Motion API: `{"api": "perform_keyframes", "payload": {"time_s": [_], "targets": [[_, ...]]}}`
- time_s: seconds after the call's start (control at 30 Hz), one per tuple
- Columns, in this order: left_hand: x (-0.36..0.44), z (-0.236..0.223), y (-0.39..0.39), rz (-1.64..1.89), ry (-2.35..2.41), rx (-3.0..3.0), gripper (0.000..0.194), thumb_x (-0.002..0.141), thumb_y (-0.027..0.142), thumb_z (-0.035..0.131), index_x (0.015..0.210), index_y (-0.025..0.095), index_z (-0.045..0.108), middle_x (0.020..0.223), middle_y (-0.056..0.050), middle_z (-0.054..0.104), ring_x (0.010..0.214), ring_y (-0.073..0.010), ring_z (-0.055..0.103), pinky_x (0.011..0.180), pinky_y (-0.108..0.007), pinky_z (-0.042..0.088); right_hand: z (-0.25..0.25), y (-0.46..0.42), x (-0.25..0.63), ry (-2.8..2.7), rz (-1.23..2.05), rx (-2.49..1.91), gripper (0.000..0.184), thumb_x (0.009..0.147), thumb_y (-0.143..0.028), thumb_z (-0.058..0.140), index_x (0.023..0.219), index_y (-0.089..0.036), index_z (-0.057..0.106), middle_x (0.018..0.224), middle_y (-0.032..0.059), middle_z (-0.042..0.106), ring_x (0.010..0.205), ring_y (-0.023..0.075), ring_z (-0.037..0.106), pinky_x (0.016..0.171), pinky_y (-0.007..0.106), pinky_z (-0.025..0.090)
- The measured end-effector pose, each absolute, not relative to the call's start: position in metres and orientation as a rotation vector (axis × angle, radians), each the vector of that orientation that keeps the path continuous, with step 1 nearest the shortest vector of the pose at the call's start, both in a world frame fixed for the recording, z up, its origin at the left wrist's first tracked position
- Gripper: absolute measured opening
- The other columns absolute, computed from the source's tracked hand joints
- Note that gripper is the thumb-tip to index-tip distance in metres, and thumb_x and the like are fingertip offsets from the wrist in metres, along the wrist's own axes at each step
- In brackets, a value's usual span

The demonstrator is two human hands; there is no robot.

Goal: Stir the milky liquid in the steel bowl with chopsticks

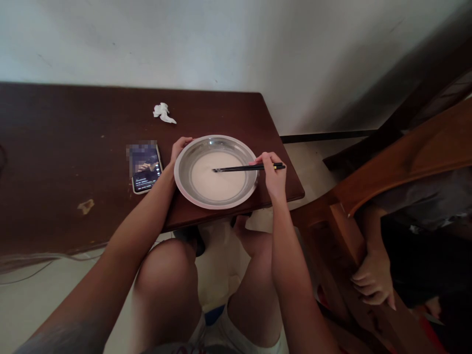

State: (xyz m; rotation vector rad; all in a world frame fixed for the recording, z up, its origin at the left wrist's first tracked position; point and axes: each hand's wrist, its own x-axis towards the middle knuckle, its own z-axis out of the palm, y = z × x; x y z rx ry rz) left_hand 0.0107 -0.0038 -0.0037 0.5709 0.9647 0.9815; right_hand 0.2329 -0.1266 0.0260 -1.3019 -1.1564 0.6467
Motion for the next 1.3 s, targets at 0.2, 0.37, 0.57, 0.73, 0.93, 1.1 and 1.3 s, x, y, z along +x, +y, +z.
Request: {"api": "perform_keyframes", "payload": {"time_s": [0.2, 0.37, 0.57, 0.73, 0.93, 1.1, 1.3], "targets": [[0.011, -0.006, -0.002, 0.970, 0.956, 0.565, 0.027, 0.080, 0.024, 0.041, 0.064, 0.016, 0.062, 0.050, 0.002, 0.061, 0.053, -0.0133, 0.050, 0.062, -0.028, 0.040, 0.024, -0.128, 0.233, -1.132, 0.772, -1.255, 0.033, 0.087, -0.044, 0.045, 0.064, -0.021, 0.053, 0.050, -0.0057, 0.058, 0.053, 0.0109, 0.061, 0.064, 0.027, 0.049], [0.012, -0.002, -0.004, 0.990, 1.006, 0.552, 0.027, 0.081, 0.023, 0.042, 0.062, 0.017, 0.061, 0.049, 0.002, 0.061, 0.051, -0.0130, 0.049, 0.059, -0.027, 0.040, 0.028, -0.128, 0.230, -1.228, 0.693, -1.274, 0.029, 0.086, -0.042, 0.047, 0.069, -0.022, 0.058, 0.065, -0.0028, 0.065, 0.071, 0.0115, 0.065, 0.075, 0.028, 0.049], [0.011, -0.001, -0.005, 0.963, 0.965, 0.586, 0.028, 0.081, 0.023, 0.040, 0.062, 0.017, 0.061, 0.049, 0.001, 0.060, 0.051, -0.0139, 0.047, 0.061, -0.028, 0.041, 0.025, -0.128, 0.236, -1.066, 0.678, -1.266, 0.033, 0.087, -0.043, 0.044, 0.063, -0.022, 0.051, 0.049, -0.0061, 0.056, 0.050, 0.0101, 0.060, 0.061, 0.026, 0.049], [0.010, -0.005, -0.003, 0.985, 0.987, 0.580, 0.028, 0.081, 0.023, 0.041, 0.062, 0.017, 0.060, 0.049, 0.002, 0.060, 0.051, -0.0126, 0.048, 0.060, -0.026, 0.040, 0.026, -0.128, 0.229, -1.230, 0.783, -1.260, 0.029, 0.085, -0.045, 0.048, 0.070, -0.023, 0.057, 0.061, -0.0035, 0.064, 0.069, 0.0125, 0.066, 0.074, 0.029, 0.051], [0.012, -0.002, -0.004, 0.978, 0.983, 0.560, 0.030, 0.081, 0.022, 0.040, 0.060, 0.015, 0.061, 0.048, 0.001, 0.061, 0.050, -0.0123, 0.049, 0.058, -0.026, 0.040, 0.026, -0.129, 0.236, -1.095, 0.656, -1.285, 0.033, 0.088, -0.042, 0.043, 0.064, -0.022, 0.052, 0.052, -0.0055, 0.058, 0.055, 0.0104, 0.062, 0.067, 0.027, 0.049], [0.014, 0.005, -0.008, 0.993, 1.006, 0.557, 0.033, 0.084, 0.021, 0.039, 0.060, 0.017, 0.060, 0.046, 0.001, 0.058, 0.048, -0.0137, 0.046, 0.058, -0.028, 0.040, 0.026, -0.128, 0.231, -1.234, 0.791, -1.255, 0.029, 0.085, -0.045, 0.047, 0.070, -0.022, 0.057, 0.057, -0.0043, 0.063, 0.065, 0.0124, 0.065, 0.073, 0.029, 0.050], [0.014, 0.004, -0.008, 0.983, 0.974, 0.547, 0.031, 0.082, 0.022, 0.040, 0.060, 0.017, 0.062, 0.046, 0.001, 0.060, 0.047, -0.0132, 0.047, 0.056, -0.027, 0.040, 0.025, -0.126, 0.237, -1.098, 0.598, -1.312, 0.034, 0.088, -0.044, 0.042, 0.064, -0.022, 0.052, 0.054, -0.0049, 0.059, 0.058, 0.0107, 0.063, 0.068, 0.027, 0.049]]}}
